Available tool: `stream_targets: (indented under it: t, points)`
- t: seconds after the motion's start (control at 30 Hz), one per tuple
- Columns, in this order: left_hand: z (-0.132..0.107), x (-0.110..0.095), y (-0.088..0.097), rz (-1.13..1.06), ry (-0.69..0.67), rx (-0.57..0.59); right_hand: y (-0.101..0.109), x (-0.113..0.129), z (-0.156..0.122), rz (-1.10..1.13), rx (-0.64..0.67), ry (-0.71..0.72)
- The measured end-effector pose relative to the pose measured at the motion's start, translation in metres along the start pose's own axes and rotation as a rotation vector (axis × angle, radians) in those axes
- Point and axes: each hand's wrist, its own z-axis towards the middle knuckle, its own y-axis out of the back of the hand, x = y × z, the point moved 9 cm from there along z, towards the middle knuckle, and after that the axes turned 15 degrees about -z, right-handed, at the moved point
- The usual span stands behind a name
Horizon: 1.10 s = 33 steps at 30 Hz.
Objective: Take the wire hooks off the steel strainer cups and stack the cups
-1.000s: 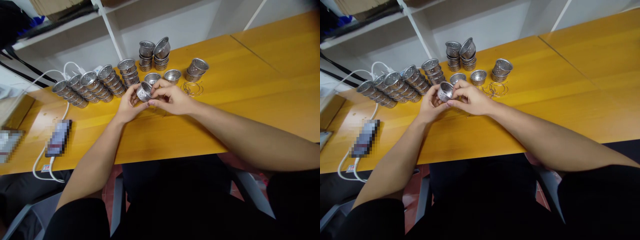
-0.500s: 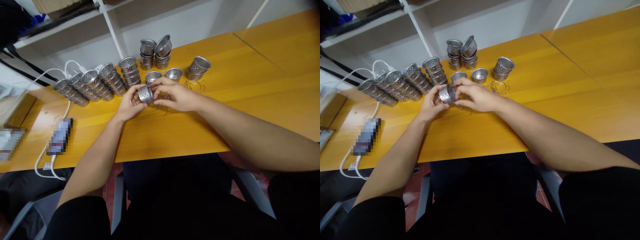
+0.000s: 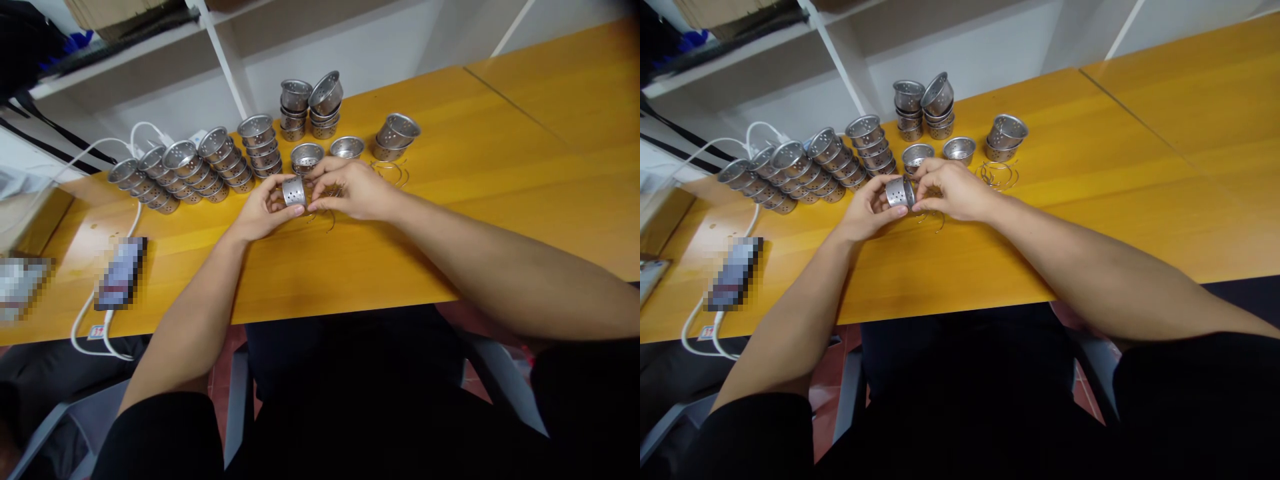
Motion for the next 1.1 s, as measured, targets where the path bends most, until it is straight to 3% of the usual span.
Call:
stream_targets:
  t: [0.23, 0.37, 0.47, 0.6, 0.77, 0.87, 0.97, 1.1]
  points:
    - [-0.002, -0.004, -0.005, 0.083, 0.046, 0.033, 0.000, 0.000, 0.000, 0.118, 0.068, 0.033]
    - [-0.002, 0.000, -0.001, 0.072, 0.033, 0.005, 0.003, -0.001, 0.000, 0.075, 0.030, 0.003]
    - [-0.002, 0.001, 0.004, 0.066, 0.036, 0.011, 0.006, -0.001, -0.001, 0.132, 0.099, 0.024]
    - [-0.001, 0.000, 0.018, 0.084, 0.020, -0.043, 0.009, -0.023, -0.008, 0.076, 0.230, -0.004]
    - [0.002, 0.006, 0.030, 0.116, -0.037, -0.135, 0.008, -0.048, -0.014, -0.095, 0.276, -0.010]
    - [0.002, 0.012, 0.025, 0.076, -0.061, -0.140, 0.015, -0.037, -0.012, -0.156, 0.161, -0.002]
    - [0.002, 0.018, 0.015, 0.008, -0.066, -0.120, 0.016, -0.007, -0.008, -0.122, 0.024, 0.065]
    - [0.003, 0.021, 0.001, -0.045, -0.067, -0.041, -0.005, 0.027, -0.006, -0.082, 0.060, 0.202]
